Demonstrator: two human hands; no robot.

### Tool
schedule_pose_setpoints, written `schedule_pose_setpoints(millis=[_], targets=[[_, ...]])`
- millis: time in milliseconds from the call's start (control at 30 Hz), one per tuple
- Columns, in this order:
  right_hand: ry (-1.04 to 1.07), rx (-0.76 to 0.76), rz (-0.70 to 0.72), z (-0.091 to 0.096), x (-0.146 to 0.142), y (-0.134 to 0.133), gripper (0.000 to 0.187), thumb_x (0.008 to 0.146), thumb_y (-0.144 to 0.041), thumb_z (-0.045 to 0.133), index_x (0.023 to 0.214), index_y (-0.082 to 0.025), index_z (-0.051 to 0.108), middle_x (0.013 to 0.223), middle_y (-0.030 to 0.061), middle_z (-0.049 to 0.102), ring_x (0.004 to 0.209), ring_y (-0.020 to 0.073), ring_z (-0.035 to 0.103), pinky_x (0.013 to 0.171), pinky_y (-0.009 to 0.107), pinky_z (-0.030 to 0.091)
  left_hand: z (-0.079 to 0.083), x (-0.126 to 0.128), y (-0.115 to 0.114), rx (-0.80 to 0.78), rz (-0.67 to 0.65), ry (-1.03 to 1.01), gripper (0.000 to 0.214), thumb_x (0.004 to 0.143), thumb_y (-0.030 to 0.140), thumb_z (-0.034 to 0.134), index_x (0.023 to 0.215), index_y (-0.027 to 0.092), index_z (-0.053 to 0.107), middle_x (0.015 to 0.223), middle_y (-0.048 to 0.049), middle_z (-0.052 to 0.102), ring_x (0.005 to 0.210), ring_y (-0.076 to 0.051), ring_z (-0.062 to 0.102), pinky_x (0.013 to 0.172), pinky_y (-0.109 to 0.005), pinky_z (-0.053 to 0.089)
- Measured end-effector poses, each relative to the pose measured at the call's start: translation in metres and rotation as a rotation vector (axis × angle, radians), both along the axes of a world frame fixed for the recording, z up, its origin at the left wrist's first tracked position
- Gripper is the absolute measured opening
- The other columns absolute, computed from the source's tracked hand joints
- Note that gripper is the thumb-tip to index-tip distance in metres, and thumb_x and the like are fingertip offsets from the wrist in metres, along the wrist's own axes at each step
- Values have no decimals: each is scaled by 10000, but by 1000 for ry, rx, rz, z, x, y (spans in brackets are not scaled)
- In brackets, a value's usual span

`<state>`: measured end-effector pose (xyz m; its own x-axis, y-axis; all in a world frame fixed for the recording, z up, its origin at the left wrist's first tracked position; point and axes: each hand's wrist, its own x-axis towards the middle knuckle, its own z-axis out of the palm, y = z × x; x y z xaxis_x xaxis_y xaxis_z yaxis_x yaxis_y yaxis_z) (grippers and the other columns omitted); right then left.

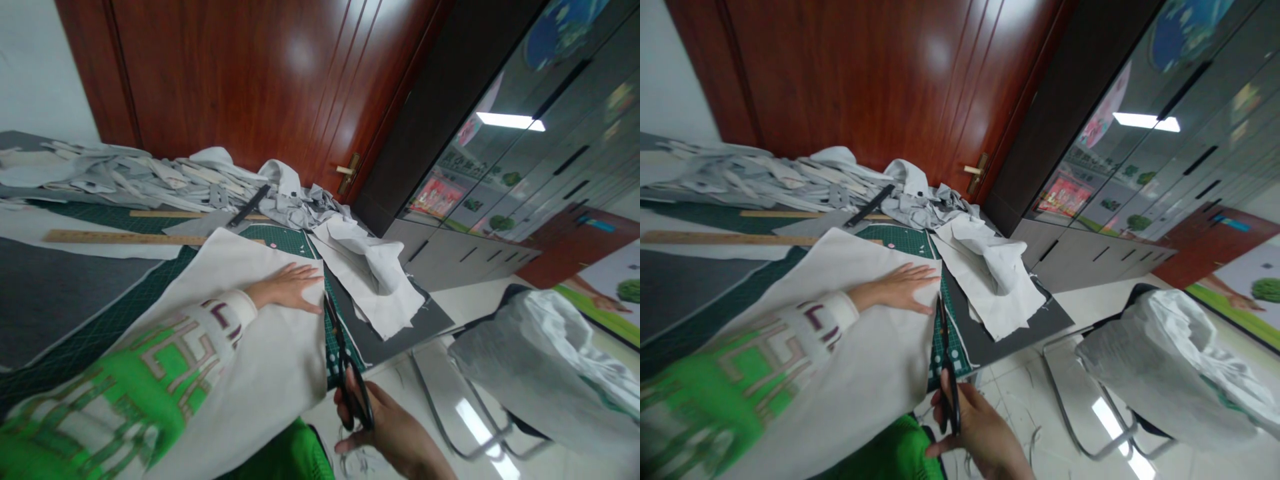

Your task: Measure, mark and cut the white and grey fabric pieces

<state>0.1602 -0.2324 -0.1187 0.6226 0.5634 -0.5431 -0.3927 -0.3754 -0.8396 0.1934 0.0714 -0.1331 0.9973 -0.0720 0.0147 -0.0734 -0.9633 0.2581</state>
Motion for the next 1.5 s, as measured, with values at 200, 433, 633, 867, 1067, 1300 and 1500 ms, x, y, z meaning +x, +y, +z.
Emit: schedule_pose_setpoints(millis=[200, 433, 633, 867, 1067, 1300, 1500], targets=[[9, -7, 61, -3, 6, -2, 762, 548, -833, 722, 826, -124, 713, 725, 20, 580, 762, 165, 569, 561, 301, 612, 2, -1, -2, 1, 1, 5, 968, 817, 799, 467, 1574, 225, 279, 1660, -122, 183, 1536, -311, 119, 1212, -521, 52], [49, 25, 53, 1, 8, 0, 714, 567, -791, 757, 830, -129, 703, 765, 27, 583, 771, 159, 551, 565, 304, 610, 4, -2, -2, 11, -7, 15, 975, 823, 793, 455, 1575, 199, 275, 1659, -130, 175, 1537, -309, 109, 1212, -536, 62], [87, 36, 12, 13, 7, 9, 715, 504, -776, 799, 805, -139, 679, 765, 14, 564, 750, 142, 510, 548, 291, 591, 3, -1, -2, 15, -4, 19, 965, 828, 787, 449, 1577, 205, 268, 1660, -130, 173, 1538, -308, 105, 1213, -537, 60], [154, 72, -43, 27, 5, 22, 713, 427, -740, 851, 787, -158, 649, 781, 10, 570, 732, 130, 474, 535, 283, 572, 1, 0, -1, 7, 3, 14, 996, 803, 808, 472, 1580, 223, 257, 1664, -115, 174, 1537, -312, 109, 1218, -516, 48], [165, 105, -71, 24, 6, 29, 737, 422, -763, 832, 807, -160, 653, 777, -4, 583, 708, 116, 466, 511, 244, 528, 3, -1, -2, 5, 1, 22, 1020, 789, 827, 472, 1577, 218, 256, 1662, -125, 181, 1539, -304, 102, 1214, -530, 45], [160, 109, -74, 22, 5, 30, 701, 422, -730, 854, 752, -145, 652, 709, -18, 559, 668, 102, 462, 461, 202, 478, 1, 0, -2, -9, -10, 13, 1081, 748, 868, 477, 1577, 209, 258, 1661, -129, 184, 1536, -323, 105, 1211, -537, 44], [174, 101, -74, 25, 4, 33, 714, 394, -725, 863, 747, -144, 644, 693, -16, 556, 661, 105, 465, 426, 193, 475, 0, 0, -1, -17, -6, 9, 1079, 740, 874, 484, 1575, 226, 266, 1660, -130, 186, 1535, -331, 106, 1209, -535, 37]])
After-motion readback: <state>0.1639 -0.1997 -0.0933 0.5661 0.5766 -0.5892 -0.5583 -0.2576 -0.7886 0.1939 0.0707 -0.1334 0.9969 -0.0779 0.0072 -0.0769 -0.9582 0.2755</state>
